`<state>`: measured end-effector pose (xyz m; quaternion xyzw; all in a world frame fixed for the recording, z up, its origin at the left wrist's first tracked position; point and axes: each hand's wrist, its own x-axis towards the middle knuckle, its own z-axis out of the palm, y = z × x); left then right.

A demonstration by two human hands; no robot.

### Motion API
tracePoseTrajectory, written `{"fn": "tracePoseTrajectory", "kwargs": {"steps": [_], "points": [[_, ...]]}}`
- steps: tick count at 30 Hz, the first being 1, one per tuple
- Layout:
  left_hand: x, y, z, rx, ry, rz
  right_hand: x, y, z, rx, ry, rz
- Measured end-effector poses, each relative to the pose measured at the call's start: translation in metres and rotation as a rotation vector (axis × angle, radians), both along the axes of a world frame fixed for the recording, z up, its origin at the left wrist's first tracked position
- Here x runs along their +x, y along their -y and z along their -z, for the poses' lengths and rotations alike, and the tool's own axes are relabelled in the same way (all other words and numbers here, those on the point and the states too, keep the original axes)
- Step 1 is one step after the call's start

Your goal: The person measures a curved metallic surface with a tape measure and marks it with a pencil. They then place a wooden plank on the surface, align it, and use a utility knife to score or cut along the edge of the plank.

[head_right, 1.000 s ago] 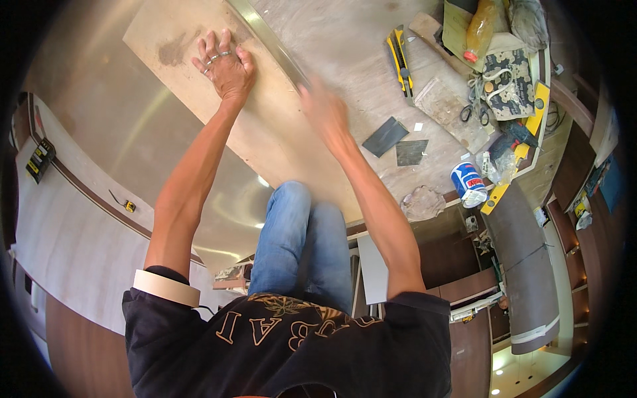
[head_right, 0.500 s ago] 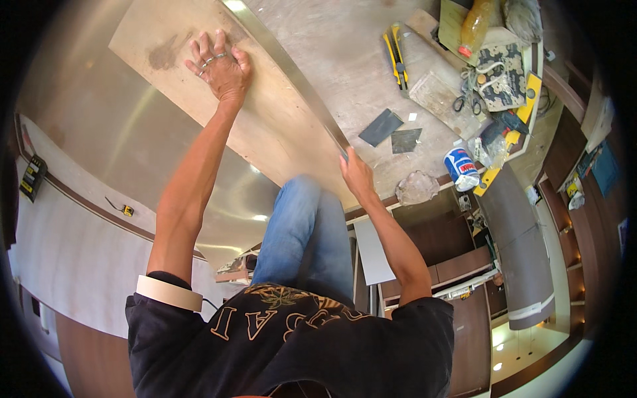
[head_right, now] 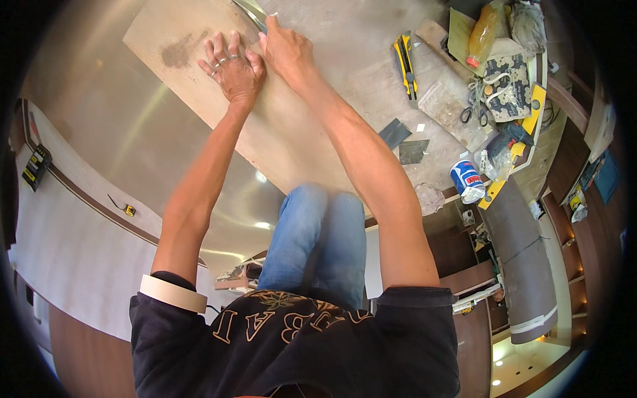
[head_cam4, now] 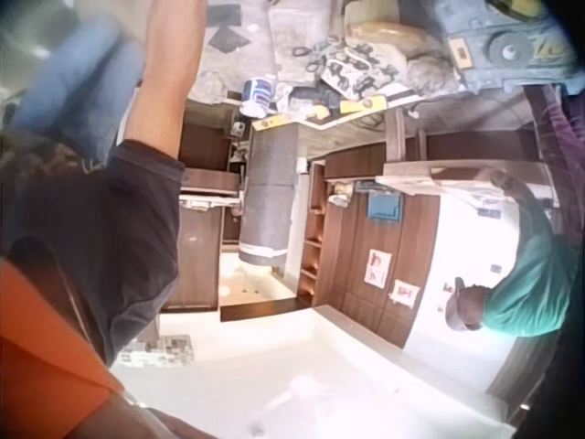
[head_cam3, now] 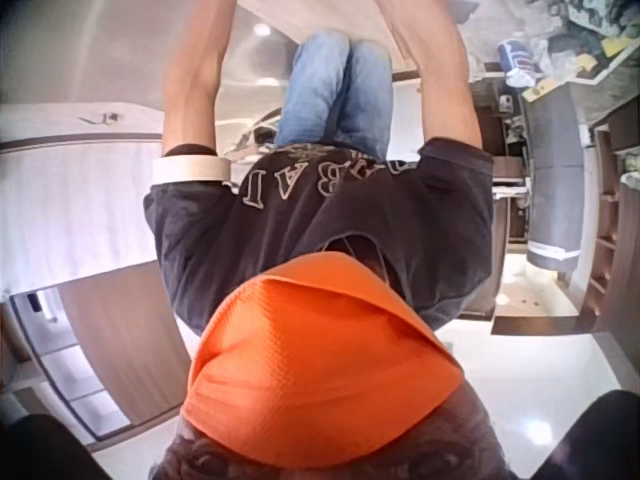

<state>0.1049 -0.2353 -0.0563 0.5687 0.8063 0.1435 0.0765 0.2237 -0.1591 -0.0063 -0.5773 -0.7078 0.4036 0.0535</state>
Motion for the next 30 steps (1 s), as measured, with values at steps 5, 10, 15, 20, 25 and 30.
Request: {"fn": "tracePoseTrajectory", "kwargs": {"steps": [5, 10, 15, 20, 25, 30], "points": [[-0.002, 0.006, 0.001, 0.014, -0.039, 0.014, 0.086, 0.118, -0.015, -0.245, 0.103, 0.020], [-0.001, 0.006, 0.000, 0.027, -0.063, 0.003, 0.195, 0.250, -0.049, -0.478, 0.287, 0.028], [0.004, 0.016, 0.001, 0.079, -0.063, -0.023, 0.173, 0.219, -0.052, -0.307, 0.087, 0.130], [0.087, 0.122, -0.002, 0.017, -0.007, 0.052, 0.107, 0.120, -0.028, -0.128, 0.026, 0.027], [0.096, 0.123, -0.002, 0.021, 0.039, 0.092, 0.122, 0.139, -0.003, -0.124, 0.045, -0.034], [0.093, 0.129, 0.003, 0.041, -0.047, 0.106, 0.237, 0.292, -0.019, -0.216, 0.130, -0.013]]}}
